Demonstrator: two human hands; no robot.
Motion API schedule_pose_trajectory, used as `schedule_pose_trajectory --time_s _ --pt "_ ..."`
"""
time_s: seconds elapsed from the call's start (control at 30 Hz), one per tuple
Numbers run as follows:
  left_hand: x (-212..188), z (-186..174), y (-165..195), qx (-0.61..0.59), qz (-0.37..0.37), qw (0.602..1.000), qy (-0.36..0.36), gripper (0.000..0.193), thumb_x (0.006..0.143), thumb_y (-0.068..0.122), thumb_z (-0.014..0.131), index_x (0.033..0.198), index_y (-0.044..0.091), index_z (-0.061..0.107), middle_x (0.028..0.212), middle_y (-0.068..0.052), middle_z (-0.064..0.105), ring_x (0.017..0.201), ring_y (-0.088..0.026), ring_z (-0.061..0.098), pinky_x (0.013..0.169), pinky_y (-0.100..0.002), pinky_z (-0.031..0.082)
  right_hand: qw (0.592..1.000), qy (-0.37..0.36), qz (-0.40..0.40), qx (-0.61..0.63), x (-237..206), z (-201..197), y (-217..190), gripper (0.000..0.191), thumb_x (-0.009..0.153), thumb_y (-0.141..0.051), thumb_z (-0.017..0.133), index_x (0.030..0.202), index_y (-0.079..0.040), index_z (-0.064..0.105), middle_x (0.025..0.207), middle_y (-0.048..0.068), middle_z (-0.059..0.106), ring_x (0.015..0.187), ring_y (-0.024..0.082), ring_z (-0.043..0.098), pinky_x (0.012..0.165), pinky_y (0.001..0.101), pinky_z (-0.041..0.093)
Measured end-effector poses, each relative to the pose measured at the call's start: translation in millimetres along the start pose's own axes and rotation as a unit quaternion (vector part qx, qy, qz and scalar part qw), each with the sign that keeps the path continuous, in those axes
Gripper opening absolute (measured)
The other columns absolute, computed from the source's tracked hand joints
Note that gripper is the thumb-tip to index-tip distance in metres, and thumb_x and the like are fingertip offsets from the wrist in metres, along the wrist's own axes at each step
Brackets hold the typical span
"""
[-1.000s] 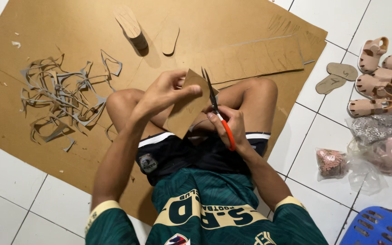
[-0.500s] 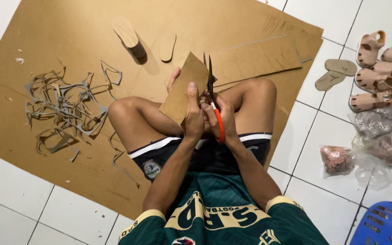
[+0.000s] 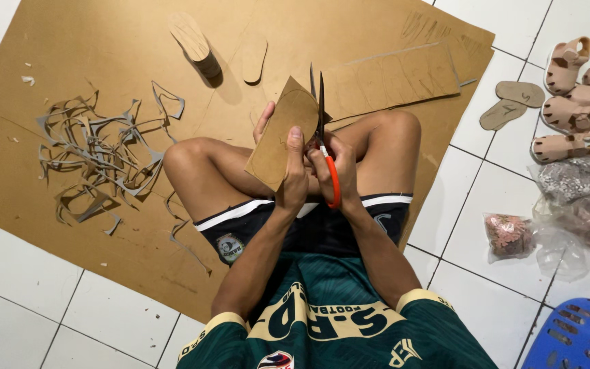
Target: The person sits on the floor and uses scissors to cut out multiple shoe-shaped pieces from a large sheet of cardboard. They trim along pre-drawn outlines, stack the finished pieces, and continue cutting additional shapes.
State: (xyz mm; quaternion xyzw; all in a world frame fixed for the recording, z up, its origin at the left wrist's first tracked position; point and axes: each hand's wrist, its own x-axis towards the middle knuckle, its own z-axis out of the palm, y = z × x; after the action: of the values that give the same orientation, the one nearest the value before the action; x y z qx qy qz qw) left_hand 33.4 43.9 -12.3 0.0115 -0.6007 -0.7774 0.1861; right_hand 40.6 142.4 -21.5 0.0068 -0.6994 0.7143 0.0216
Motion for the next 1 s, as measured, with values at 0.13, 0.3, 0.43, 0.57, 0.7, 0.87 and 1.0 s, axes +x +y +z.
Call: schedule_pose_trajectory --time_s 0.13,0.3,0.43,0.57,0.7,0.87,1.0 --pt "-0.7 -2.8 4.5 -0.021 -0.003 1.000 -0.015 0.049 0.108 0.008 0.058 0.152 -0.002 0.038 0.151 -0.014 0.047 0.130 -0.021 0.057 0.109 -0.033 0.051 0.999 0.005 -0.009 -0.041 -3.2 -4.0 -7.2 0.016 0.096 -0.014 0.061 0.095 0.001 0.065 0.072 0.002 0.063 0.059 0.007 0.056 0.054 0.0241 0.047" --pt "0.6 -6.0 10.4 -0.047 -0.018 0.998 -0.036 0.050 0.108 0.006 0.058 0.153 0.000 0.038 0.144 -0.017 0.053 0.128 -0.022 0.059 0.108 -0.032 0.053 0.999 0.004 -0.003 -0.052 -5.7 -6.9 -12.7 0.017 0.096 -0.015 0.062 0.093 0.001 0.066 0.068 0.001 0.060 0.056 0.007 0.054 0.052 0.0242 0.045" --pt "2.8 -7.0 14.5 -0.044 -0.013 0.998 -0.051 0.049 0.109 0.005 0.057 0.154 0.001 0.037 0.143 -0.018 0.054 0.125 -0.022 0.061 0.105 -0.032 0.056 0.998 0.005 -0.002 -0.063 -6.4 -9.1 -15.2 0.018 0.096 -0.015 0.063 0.097 0.002 0.068 0.066 0.001 0.057 0.057 0.006 0.051 0.052 0.0239 0.041" --pt "4.1 -8.7 17.4 -0.062 -0.021 0.995 -0.077 0.049 0.109 0.006 0.055 0.153 0.002 0.034 0.143 -0.018 0.052 0.124 -0.023 0.064 0.102 -0.034 0.061 0.996 0.003 -0.032 -0.088 -6.7 -12.9 -18.7 0.023 0.095 -0.016 0.063 0.106 0.003 0.071 0.068 -0.001 0.060 0.058 0.005 0.053 0.053 0.0227 0.042" --pt "5.4 -12.4 19.0 -0.088 -0.056 0.990 -0.092 0.051 0.108 0.005 0.055 0.154 0.002 0.033 0.139 -0.020 0.055 0.120 -0.024 0.065 0.100 -0.035 0.062 0.996 0.002 -0.024 -0.084 -9.2 -13.8 -20.3 0.021 0.096 -0.014 0.063 0.107 0.002 0.072 0.071 -0.001 0.059 0.060 0.006 0.051 0.055 0.0233 0.041" --pt "7.4 -15.8 19.8 -0.058 -0.055 0.991 -0.105 0.049 0.110 0.006 0.056 0.154 0.001 0.035 0.140 -0.021 0.056 0.123 -0.024 0.064 0.102 -0.034 0.061 0.998 -0.001 0.009 -0.068 -9.6 -15.8 -18.0 0.018 0.096 -0.013 0.063 0.104 0.001 0.071 0.069 -0.001 0.060 0.056 0.005 0.049 0.051 0.0231 0.039" --pt "5.3 -16.5 20.2 -0.028 -0.040 0.992 -0.117 0.050 0.107 0.007 0.058 0.152 0.000 0.037 0.147 -0.018 0.050 0.129 -0.023 0.059 0.107 -0.034 0.056 0.998 -0.014 -0.005 -0.066 -5.7 -19.3 -15.0 0.015 0.099 -0.013 0.062 0.099 0.001 0.066 0.071 -0.002 0.059 0.058 0.005 0.055 0.053 0.0225 0.046"
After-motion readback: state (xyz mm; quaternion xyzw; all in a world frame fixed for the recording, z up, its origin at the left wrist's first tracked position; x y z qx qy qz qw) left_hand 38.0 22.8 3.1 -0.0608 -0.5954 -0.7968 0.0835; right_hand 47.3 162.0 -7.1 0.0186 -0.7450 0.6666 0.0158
